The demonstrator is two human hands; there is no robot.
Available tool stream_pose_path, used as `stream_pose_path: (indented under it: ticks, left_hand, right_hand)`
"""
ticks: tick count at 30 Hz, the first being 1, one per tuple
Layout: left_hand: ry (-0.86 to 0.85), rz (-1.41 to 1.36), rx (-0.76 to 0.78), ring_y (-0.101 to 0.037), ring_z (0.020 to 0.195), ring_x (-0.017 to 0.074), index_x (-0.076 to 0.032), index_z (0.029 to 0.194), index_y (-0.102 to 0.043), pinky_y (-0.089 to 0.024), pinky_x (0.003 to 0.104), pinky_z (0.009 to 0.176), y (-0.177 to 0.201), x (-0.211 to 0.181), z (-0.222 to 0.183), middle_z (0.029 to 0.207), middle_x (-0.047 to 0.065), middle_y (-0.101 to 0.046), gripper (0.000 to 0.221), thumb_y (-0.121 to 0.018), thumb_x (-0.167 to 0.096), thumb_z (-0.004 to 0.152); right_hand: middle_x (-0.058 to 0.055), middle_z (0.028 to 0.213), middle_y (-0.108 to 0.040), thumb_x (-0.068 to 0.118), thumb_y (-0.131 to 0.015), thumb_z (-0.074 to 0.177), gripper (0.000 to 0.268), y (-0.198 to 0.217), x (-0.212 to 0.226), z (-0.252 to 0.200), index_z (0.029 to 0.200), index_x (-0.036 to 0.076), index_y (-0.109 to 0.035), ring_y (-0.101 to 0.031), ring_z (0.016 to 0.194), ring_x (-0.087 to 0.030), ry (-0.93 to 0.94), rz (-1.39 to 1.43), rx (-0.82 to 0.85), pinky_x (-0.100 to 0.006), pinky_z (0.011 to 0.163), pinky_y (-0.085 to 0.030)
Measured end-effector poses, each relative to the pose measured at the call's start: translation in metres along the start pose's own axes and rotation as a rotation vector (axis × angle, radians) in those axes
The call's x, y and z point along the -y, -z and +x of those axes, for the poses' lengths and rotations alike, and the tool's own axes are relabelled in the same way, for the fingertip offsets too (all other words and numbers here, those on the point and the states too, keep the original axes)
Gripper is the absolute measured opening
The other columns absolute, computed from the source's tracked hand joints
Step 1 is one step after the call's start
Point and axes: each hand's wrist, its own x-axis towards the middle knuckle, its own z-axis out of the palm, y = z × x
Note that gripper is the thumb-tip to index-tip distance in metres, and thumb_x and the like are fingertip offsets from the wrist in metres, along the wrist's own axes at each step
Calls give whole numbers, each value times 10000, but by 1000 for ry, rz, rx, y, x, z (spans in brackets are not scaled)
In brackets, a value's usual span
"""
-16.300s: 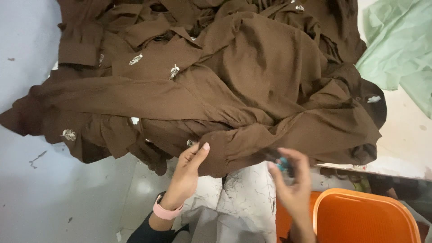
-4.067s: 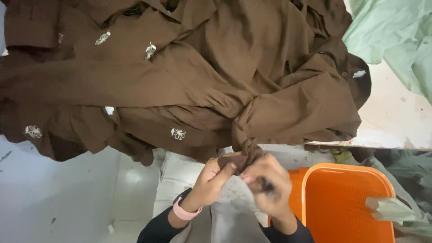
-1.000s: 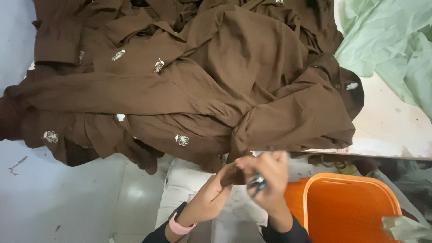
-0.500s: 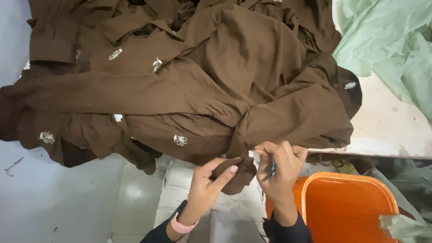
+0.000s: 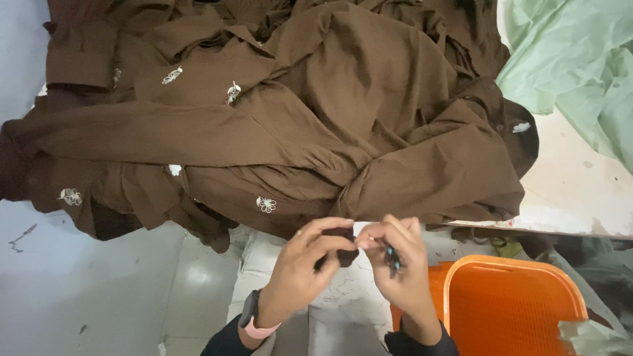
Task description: A person uses a thread clipper to remove loose threads from a brown garment in a quality control process.
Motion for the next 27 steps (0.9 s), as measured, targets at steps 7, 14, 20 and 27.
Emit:
stream_pose_path:
  ticks: [7,14,20,27]
  left_hand:
    - [13,-43,81,-531,698,194,-69,903,-352,-429,237,568,-4,-2,-1,1042,160,-547,221,-425,55,735]
    - [147,133,242,-557,765,90,-178,1044,-590,-442,204,580,4,-21,10,1021,-57,-583,461,-398,28,679]
    - [243,143,179,-559,994,109,-137,1118,-545,-424,209,814,15,-17,13,1112,-14,-541,445,-435,-32,699]
    - [339,193,164,-531,1020,61,-194,1181,-469,-478,173,537,17,-22,15,1199,-74,-482,540,-433,-13,673]
  right_hand:
    - [97,662,-510,82,-397,829,180,2,0,11,713,158,-511,-352,521,-58,77,-206,-42,-248,654,-228]
    - [-8,685,-481,-41,-417,781,152,6,-1,17,760,70,-519,-395,515,-97,66,-49,49,-189,473,-331]
    - [1,845,-575,212,-580,638,317,21,-9,18,942,142,-527,-582,749,-170,-106,-393,185,-279,637,-417]
    - [54,507,-526,463,-559,728,308,18,-9,15,747,156,-542,-482,426,-170,-114,-478,262,-280,475,-389]
